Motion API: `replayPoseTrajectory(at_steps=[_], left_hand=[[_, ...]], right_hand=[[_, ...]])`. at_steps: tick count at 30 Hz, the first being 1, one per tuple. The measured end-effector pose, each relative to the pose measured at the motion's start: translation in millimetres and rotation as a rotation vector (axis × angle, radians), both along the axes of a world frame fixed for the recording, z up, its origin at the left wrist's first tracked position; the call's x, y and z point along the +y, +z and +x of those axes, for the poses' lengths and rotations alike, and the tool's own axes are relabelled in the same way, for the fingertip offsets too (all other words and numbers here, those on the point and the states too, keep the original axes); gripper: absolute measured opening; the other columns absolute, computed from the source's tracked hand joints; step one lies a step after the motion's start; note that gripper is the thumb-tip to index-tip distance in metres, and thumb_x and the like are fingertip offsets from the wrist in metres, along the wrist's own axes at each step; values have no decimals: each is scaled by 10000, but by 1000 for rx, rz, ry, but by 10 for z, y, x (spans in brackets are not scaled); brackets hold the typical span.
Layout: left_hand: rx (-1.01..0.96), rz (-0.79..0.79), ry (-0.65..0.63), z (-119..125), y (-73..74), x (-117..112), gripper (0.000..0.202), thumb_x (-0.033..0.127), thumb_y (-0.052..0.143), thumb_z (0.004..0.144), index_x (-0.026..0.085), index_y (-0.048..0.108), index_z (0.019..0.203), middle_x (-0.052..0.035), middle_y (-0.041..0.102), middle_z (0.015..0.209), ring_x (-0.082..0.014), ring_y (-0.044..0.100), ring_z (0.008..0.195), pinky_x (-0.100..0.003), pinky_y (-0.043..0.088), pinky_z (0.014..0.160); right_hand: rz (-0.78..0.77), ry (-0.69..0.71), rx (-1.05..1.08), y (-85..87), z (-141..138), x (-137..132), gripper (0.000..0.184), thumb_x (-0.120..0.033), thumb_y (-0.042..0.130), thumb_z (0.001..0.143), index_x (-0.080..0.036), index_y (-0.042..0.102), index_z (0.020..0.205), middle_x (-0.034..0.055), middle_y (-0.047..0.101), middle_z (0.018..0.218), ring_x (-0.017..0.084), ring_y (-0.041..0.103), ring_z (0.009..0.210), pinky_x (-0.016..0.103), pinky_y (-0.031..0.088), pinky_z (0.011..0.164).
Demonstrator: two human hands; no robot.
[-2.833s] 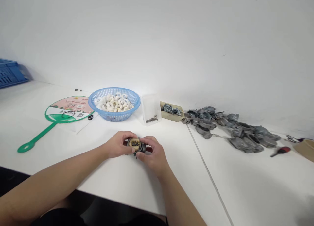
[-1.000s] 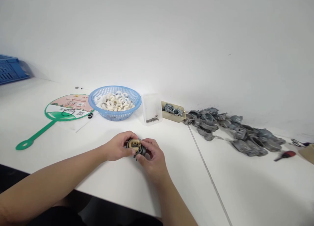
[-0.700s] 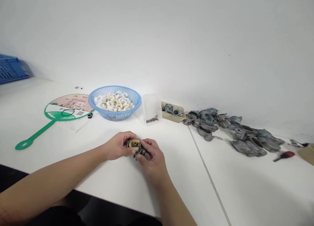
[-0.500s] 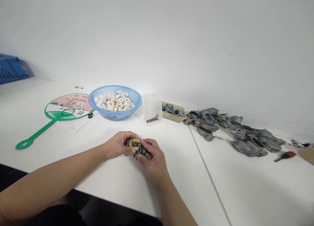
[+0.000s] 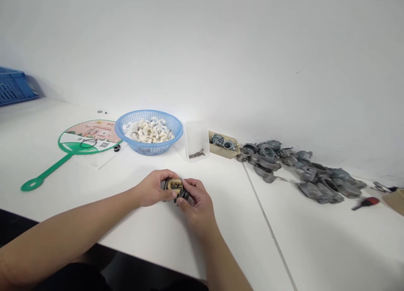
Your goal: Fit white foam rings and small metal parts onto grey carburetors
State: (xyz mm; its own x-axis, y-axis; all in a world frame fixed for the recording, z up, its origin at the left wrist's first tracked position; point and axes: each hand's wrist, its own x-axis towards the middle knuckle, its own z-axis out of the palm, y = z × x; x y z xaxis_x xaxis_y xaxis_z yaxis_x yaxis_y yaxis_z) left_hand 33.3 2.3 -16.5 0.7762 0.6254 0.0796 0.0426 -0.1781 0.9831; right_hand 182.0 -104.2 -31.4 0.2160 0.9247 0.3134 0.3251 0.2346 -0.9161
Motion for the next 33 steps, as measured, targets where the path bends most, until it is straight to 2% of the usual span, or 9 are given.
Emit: replayPoseTrajectory(at_steps=[6,13,22,28,30,33], left_hand=[[28,182,44,-15,5,-3,342,256,671,651,189,647,985,-49,642,1018,-211,574,915,-328,460,822],[54,245,88,6,-21,-14,338,273,668,647,191,643,975,-44,641,1003,-226,574,928,-334,457,834],[37,49,99,13,11,-46,349,249,724,590,164,646,919,-44,659,903,-193,586,827,-294,481,718],[-30,-124,42,49,-69,-9,396,238,759,549,149,619,908,-23,625,785,-132,549,662,-251,455,579],[-27,-151,28,54,-86,3,402,239,762,546,150,615,910,-15,612,756,-117,528,620,-243,442,546],[-22,-165,33,49,-81,2,404,236,768,539,151,614,902,-10,604,737,-108,517,596,-236,437,525]], right_hand=[[-13,-7,-39,16,7,-10,385,-383,652,769,-258,639,1133,99,529,1109,258,540,1038,421,497,871],[-4,-1,-37,3,11,2,374,-349,666,763,-274,640,1129,90,525,1105,245,543,1038,399,497,875],[-9,-10,-16,32,-9,0,376,-372,661,764,-269,644,1125,92,536,1112,252,543,1042,409,493,876],[-16,-10,32,-11,1,-10,375,-343,662,768,-270,630,1135,97,513,1148,255,535,1066,412,503,868],[-10,-38,55,-46,23,-8,349,-334,681,750,-264,641,1089,99,505,1161,258,543,1064,417,509,859],[-15,-92,88,-70,45,-11,240,-325,715,708,-239,668,927,95,513,1144,254,568,1025,410,519,836]])
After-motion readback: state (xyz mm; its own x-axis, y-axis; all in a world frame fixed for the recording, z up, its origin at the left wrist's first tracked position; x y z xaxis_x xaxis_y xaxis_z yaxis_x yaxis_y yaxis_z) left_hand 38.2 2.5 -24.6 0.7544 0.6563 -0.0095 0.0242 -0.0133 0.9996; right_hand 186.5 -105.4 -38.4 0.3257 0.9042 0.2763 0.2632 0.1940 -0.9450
